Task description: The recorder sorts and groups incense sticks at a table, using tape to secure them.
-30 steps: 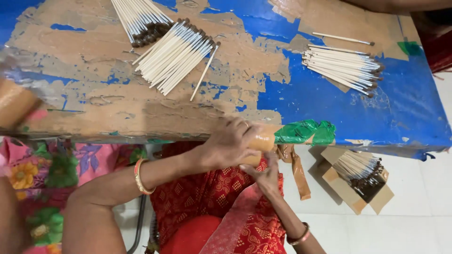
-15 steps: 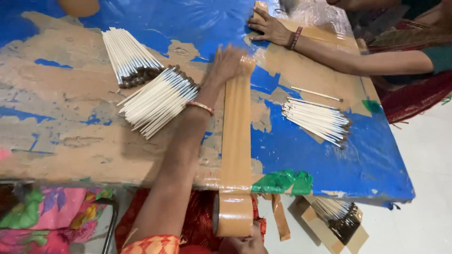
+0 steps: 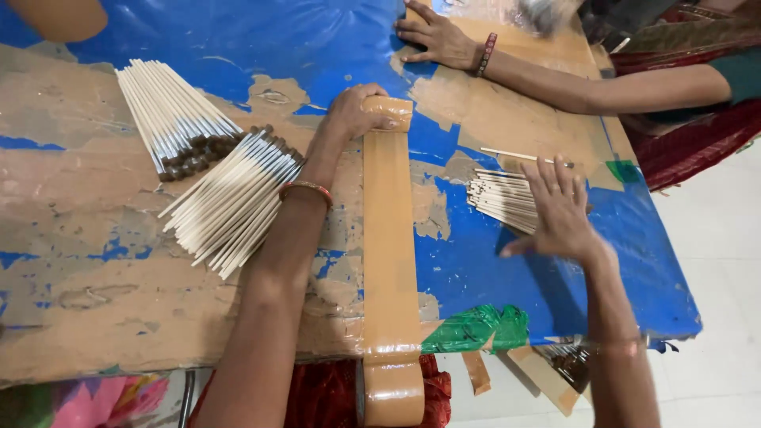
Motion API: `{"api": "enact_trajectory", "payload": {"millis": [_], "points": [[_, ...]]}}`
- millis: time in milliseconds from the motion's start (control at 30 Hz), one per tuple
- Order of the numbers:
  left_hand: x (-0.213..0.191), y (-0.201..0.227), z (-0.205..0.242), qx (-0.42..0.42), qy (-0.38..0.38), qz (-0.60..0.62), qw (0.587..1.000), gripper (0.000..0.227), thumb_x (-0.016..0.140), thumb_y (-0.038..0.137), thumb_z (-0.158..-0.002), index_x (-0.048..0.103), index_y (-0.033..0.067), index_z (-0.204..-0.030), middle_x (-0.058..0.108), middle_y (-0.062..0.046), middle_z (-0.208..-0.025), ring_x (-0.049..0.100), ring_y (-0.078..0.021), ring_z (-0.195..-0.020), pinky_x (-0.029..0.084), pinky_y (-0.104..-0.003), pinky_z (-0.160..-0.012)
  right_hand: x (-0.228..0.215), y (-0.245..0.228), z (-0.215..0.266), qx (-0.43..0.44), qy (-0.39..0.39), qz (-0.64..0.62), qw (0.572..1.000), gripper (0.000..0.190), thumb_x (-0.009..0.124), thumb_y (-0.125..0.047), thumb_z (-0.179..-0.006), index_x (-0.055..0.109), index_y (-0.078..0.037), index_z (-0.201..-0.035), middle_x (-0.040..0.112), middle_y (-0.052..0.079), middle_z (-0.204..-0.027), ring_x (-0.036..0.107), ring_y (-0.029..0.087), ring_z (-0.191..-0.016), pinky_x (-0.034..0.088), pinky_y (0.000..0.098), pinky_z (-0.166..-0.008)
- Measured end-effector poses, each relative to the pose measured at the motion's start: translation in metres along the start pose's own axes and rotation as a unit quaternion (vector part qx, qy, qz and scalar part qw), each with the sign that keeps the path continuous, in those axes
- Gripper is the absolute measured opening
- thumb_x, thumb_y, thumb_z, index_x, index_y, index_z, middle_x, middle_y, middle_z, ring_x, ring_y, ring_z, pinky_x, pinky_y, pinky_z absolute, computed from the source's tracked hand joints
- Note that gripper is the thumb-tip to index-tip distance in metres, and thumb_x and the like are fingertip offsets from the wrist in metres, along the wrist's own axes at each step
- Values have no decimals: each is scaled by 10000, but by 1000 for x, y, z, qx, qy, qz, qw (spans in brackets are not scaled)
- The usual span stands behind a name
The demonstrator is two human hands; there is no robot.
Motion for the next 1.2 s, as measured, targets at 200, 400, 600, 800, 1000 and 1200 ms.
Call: {"api": "enact_trajectory", "payload": {"millis": [200,400,600,800,1000,1200], "points": [[2,-10,-5,-12,-14,-38,999,572,932,353,-621,728,198,-1132,730,-79,-1157,654,-309,-1112,501,-418,-958,25,54,-43,41,-124,41,991,1507,946,-670,-355,249,-142,-1583,255,175,-1606,99,428,-1507,64,589,-1196],[5,-11,-6,-24,-9,-39,999,579,925,370,-618,718,214,-1136,694,-77,-1166,604,-321,-1157,434,-439,-1004,19,56,-52,55,-95,38,993,1280,893,-625,-412,419,-218,-1529,434,119,-1524,319,364,-1483,175,571,-1206],[1,-6,-1,1,-6,-48,999,566,923,385,-609,732,206,-1111,718,-95,-1117,654,-324,-1094,507,-425,-946,23,48,-64,3,-113,14,993,1298,959,-555,-415,424,-125,-1516,459,182,-1428,411,425,-1320,306,549,-1094],[0,1,5,15,21,-17,1000,546,920,377,-573,754,222,-1069,745,-74,-1086,671,-312,-1062,514,-416,-938,17,-9,-40,23,-103,-79,991,764,858,-267,-596,632,-115,-1309,688,183,-1121,657,348,-1060,519,430,-949],[1,7,13,23,56,-41,997,559,940,388,-561,778,229,-1071,731,-139,-1047,667,-339,-1021,492,-433,-954,15,-41,-34,-16,-72,-69,995,707,766,-153,-634,632,-122,-1327,693,238,-1020,665,430,-930,531,490,-832],[16,-16,-7,69,77,0,995,517,912,339,-581,764,160,-1042,735,-153,-1037,672,-350,-1022,529,-415,-930,9,-26,-37,-35,-73,74,994,429,724,-190,-738,624,-89,-1143,691,240,-875,670,450,-878,529,536,-776]]}}
Point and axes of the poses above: each hand's wrist, its own z-axis away from the middle knuckle, its own x-axis out of the palm, y = z × x, the point moved 3 cm from there along -z, towards the middle knuckle
